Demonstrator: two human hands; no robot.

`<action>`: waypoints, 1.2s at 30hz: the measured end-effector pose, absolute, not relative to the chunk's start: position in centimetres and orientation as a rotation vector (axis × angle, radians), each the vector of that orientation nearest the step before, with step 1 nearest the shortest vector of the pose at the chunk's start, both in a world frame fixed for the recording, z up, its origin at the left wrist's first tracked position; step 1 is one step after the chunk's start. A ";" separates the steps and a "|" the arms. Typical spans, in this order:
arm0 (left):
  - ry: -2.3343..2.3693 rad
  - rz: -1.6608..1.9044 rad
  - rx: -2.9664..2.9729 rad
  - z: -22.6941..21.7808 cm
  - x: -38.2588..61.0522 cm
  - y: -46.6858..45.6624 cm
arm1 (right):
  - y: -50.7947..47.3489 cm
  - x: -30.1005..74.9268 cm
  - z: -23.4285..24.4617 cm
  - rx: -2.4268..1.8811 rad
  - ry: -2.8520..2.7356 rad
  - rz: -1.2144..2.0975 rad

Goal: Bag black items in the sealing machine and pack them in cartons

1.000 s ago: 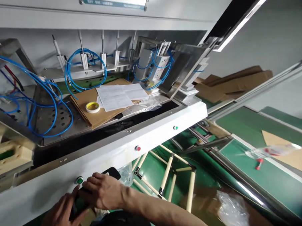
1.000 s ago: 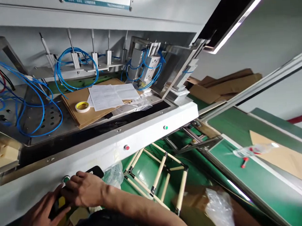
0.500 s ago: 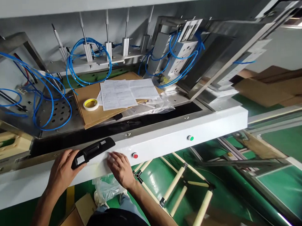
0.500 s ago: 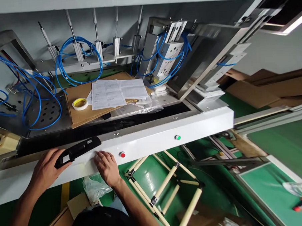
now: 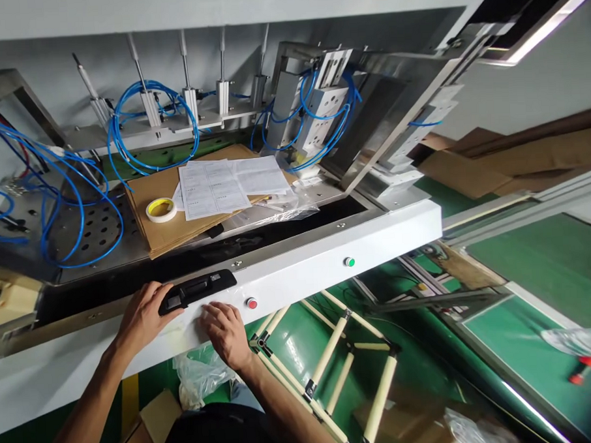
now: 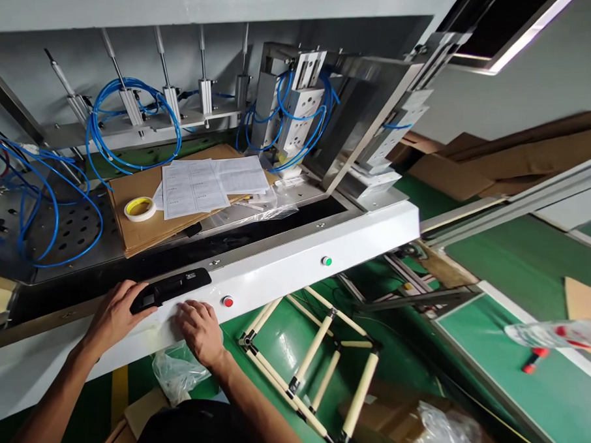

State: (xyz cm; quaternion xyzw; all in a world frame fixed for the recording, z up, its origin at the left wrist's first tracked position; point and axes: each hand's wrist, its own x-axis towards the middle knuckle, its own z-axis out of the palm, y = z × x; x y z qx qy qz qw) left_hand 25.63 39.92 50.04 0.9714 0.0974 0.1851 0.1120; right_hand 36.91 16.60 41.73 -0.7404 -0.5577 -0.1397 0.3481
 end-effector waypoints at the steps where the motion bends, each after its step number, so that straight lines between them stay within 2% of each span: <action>1: 0.276 0.545 2.847 50.0 25.7 40.0 | 16.6 36.9 41.7 -1.915 -1.437 -0.365; 17: 0.292 0.542 2.817 50.6 26.0 40.5 | 16.7 37.1 42.6 -1.940 -1.421 -0.352; 19: 0.396 0.694 2.676 51.0 24.6 41.3 | 16.8 37.2 42.8 -1.937 -1.422 -0.354; 24: 1.019 1.339 2.305 50.9 18.0 41.4 | 17.0 37.3 43.9 -1.925 -1.401 -0.388; 26: 0.941 1.271 2.514 50.2 16.3 39.8 | 17.1 37.3 44.7 -1.917 -1.397 -0.398; 30: 0.527 0.855 2.885 48.3 16.7 36.0 | 17.6 37.5 46.7 -1.896 -1.408 -0.384; 36: 0.484 1.030 2.813 47.7 19.0 36.1 | 18.3 38.0 48.8 -1.856 -1.402 -0.362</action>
